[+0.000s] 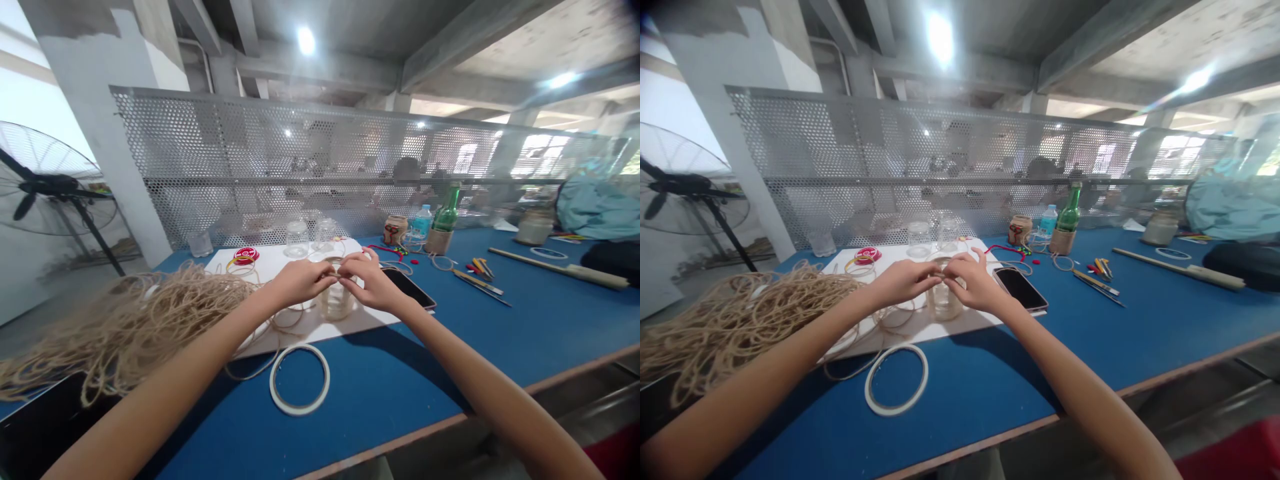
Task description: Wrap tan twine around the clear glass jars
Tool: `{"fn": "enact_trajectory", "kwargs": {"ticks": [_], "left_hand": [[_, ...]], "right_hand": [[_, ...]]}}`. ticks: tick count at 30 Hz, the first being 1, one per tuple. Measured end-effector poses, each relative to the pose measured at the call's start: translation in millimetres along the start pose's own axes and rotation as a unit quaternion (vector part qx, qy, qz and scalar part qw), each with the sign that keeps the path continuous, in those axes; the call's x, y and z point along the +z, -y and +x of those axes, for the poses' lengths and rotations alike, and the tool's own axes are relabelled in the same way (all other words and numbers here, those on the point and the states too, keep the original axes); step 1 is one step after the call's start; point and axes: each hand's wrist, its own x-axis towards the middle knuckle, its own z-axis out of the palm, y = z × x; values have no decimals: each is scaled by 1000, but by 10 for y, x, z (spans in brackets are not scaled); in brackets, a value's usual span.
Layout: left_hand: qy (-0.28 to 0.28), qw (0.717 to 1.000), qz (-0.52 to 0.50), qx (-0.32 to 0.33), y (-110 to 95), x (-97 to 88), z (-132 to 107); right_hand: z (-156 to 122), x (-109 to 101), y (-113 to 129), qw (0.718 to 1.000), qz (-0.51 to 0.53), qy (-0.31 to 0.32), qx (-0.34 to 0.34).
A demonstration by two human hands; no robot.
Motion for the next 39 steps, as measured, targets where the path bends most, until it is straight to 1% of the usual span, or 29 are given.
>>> {"fn": "enact_trajectory", "kwargs": {"ticks": [4, 7, 11, 15, 19, 25, 27, 30, 32, 34, 36, 39], "left_hand": [[8, 999, -37, -12, 119, -56, 0], [23, 996, -81, 5, 172, -68, -3], [20, 994, -105, 25, 194, -51, -9], [12, 994, -109, 29, 189, -19, -7], [4, 994, -104, 31, 176, 19, -4], [-11, 994, -104, 39, 98, 59, -2], [-25, 994, -99, 26, 30, 75, -1], [-43, 994, -96, -16, -75, 85, 5], [-38, 993, -106, -29, -111, 68, 13], [-17, 991, -130, -15, -108, 29, 21], [7, 988, -156, 14, -78, -18, 29], [18, 983, -178, 45, -23, -66, 33]], "right_hand": [[8, -3, -54, 998, 59, 15, 30], [9, -7, -99, 995, 91, 25, 38], [5, -17, -149, 991, 115, 37, 50], [6, -37, -178, 991, 115, 45, 52], [6, -66, -150, 994, 84, 48, 49], [3, -105, -50, 997, 59, 32, 41], [7, -112, -18, 997, 60, 32, 30], [15, -116, 9, 998, 55, 25, 25], [19, -112, 2, 998, 54, 27, 26], [21, -103, -24, 997, 56, 37, 23], [22, -93, -58, 997, 58, 45, 18], [22, -83, -98, 997, 64, 47, 15]]}}
